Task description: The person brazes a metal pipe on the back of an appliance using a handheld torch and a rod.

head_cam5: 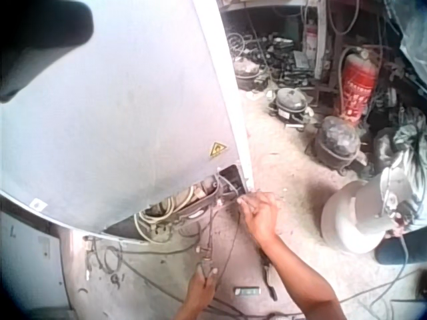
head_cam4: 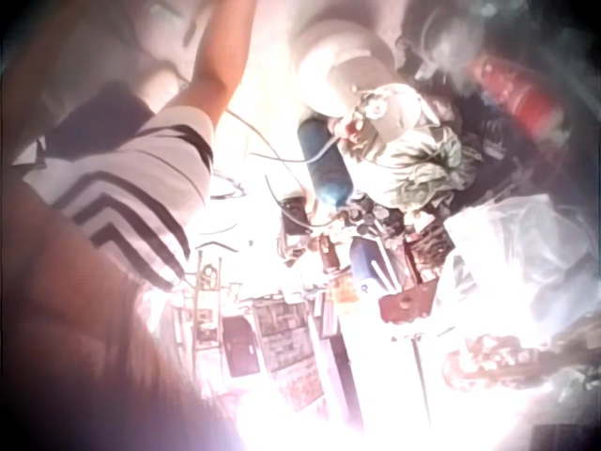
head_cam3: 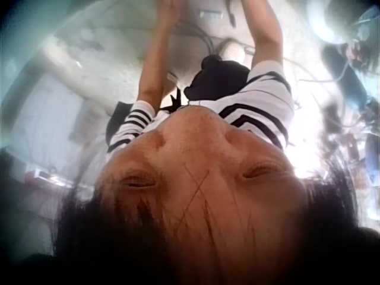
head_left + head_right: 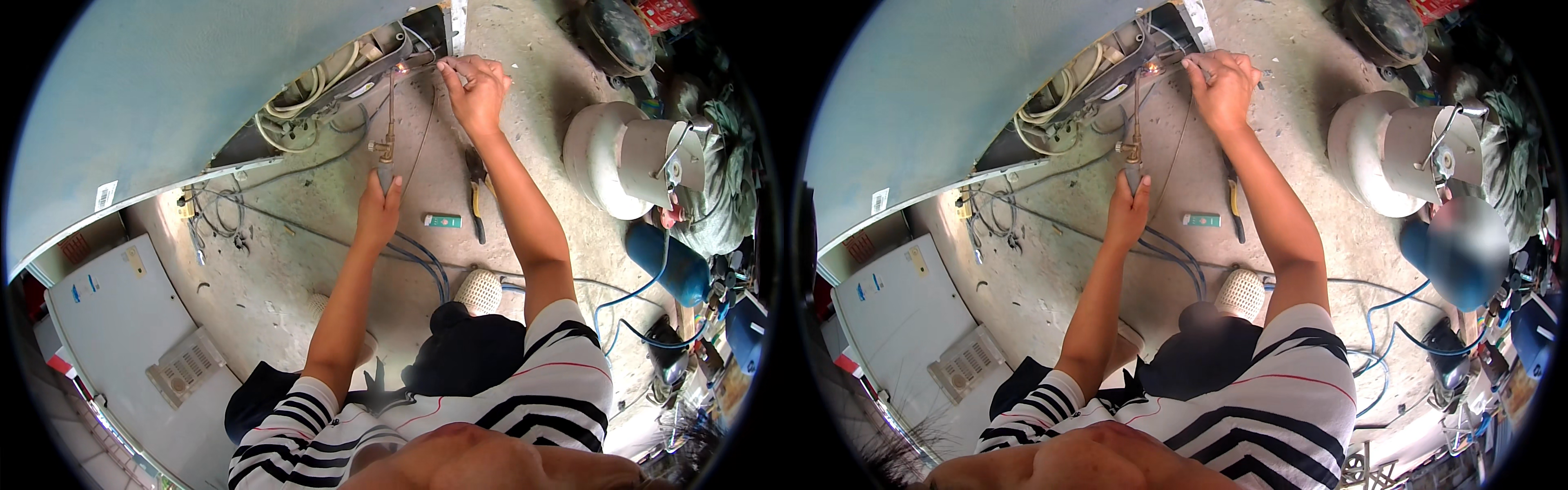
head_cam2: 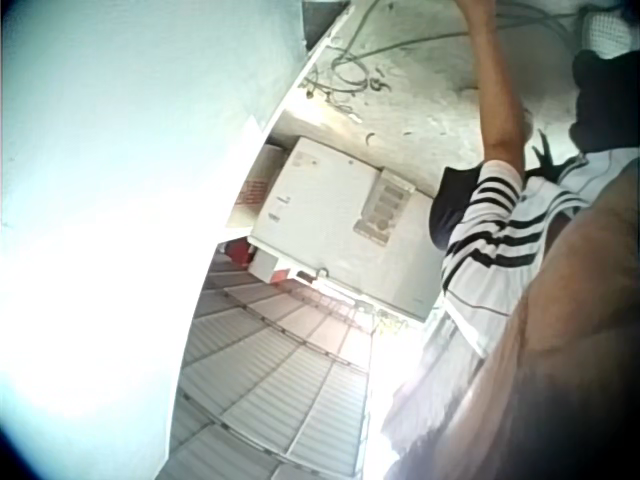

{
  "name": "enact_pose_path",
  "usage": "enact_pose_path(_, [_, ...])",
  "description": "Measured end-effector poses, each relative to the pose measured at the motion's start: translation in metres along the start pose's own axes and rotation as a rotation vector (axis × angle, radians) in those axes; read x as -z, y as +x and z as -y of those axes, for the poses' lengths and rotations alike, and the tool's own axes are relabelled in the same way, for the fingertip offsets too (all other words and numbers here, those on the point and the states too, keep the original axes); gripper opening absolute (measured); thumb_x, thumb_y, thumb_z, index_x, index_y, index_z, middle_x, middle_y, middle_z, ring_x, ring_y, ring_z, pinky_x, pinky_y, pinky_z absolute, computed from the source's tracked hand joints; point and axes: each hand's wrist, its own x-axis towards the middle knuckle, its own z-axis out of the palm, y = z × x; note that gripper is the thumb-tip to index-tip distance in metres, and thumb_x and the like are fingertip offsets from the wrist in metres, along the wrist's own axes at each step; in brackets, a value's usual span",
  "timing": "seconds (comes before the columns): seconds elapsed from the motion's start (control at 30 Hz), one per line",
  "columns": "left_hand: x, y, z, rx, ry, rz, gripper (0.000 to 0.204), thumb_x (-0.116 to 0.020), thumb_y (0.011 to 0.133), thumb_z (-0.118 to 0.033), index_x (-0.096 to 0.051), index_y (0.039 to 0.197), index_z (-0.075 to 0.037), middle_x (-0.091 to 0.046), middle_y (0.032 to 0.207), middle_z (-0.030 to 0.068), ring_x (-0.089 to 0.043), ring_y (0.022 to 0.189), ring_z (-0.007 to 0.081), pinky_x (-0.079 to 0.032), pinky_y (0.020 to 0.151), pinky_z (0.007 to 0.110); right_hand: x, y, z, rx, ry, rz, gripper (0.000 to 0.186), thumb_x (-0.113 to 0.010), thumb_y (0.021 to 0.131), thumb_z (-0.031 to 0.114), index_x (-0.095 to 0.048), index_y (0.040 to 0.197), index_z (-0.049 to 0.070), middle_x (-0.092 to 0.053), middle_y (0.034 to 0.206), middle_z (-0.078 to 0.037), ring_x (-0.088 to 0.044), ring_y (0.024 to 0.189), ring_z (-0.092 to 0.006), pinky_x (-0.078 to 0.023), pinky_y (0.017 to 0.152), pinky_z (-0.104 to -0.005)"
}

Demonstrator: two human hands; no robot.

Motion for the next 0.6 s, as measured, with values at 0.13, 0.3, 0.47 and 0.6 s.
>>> enact_pose_path(0.13, [-0.001, 0.000, 0.000, -0.015, 0.009, -0.016, 0.032, -0.051, 0.100, -0.033, -0.046, 0.102, -0.002, -0.057, 0.073, 0.0191, -0.057, 0.067, 0.0377, -0.044, 0.062, 0.045, -0.010, 0.002, -0.002, 0.046, 0.033, -0.035, 0.010, -0.073, 0.082, 0.028, -0.077, 0.087, 0.020, -0.068, 0.085, 0.006, -0.053, 0.092, -0.0193, -0.030, 0.086, -0.0351])
enact_pose_path(0.3, [0.000, 0.000, -0.001, -0.015, 0.011, -0.021, 0.032, -0.052, 0.100, -0.033, -0.046, 0.102, -0.002, -0.057, 0.073, 0.0194, -0.057, 0.068, 0.0383, -0.044, 0.063, 0.045, -0.014, 0.003, 0.000, 0.049, 0.015, -0.023, 0.012, -0.073, 0.082, 0.029, -0.077, 0.087, 0.019, -0.067, 0.084, 0.006, -0.053, 0.092, -0.0195, -0.030, 0.084, -0.0352])
enact_pose_path(0.47, [-0.001, -0.001, 0.000, -0.018, 0.025, -0.034, 0.032, -0.052, 0.100, -0.033, -0.047, 0.102, -0.001, -0.058, 0.074, 0.0202, -0.057, 0.069, 0.0399, -0.044, 0.063, 0.046, -0.014, 0.003, 0.001, 0.043, -0.017, 0.000, 0.016, -0.073, 0.083, 0.032, -0.078, 0.088, 0.018, -0.069, 0.087, 0.006, -0.054, 0.092, -0.0193, -0.031, 0.085, -0.0351])
enact_pose_path(0.6, [-0.002, -0.001, -0.001, 0.005, 0.000, -0.031, 0.033, -0.052, 0.100, -0.033, -0.047, 0.102, -0.001, -0.059, 0.075, 0.0206, -0.058, 0.070, 0.0405, -0.045, 0.064, 0.046, -0.014, 0.003, 0.001, 0.045, -0.026, 0.019, 0.017, -0.072, 0.084, 0.033, -0.078, 0.089, 0.018, -0.070, 0.089, 0.005, -0.054, 0.093, -0.0191, -0.032, 0.085, -0.0351])
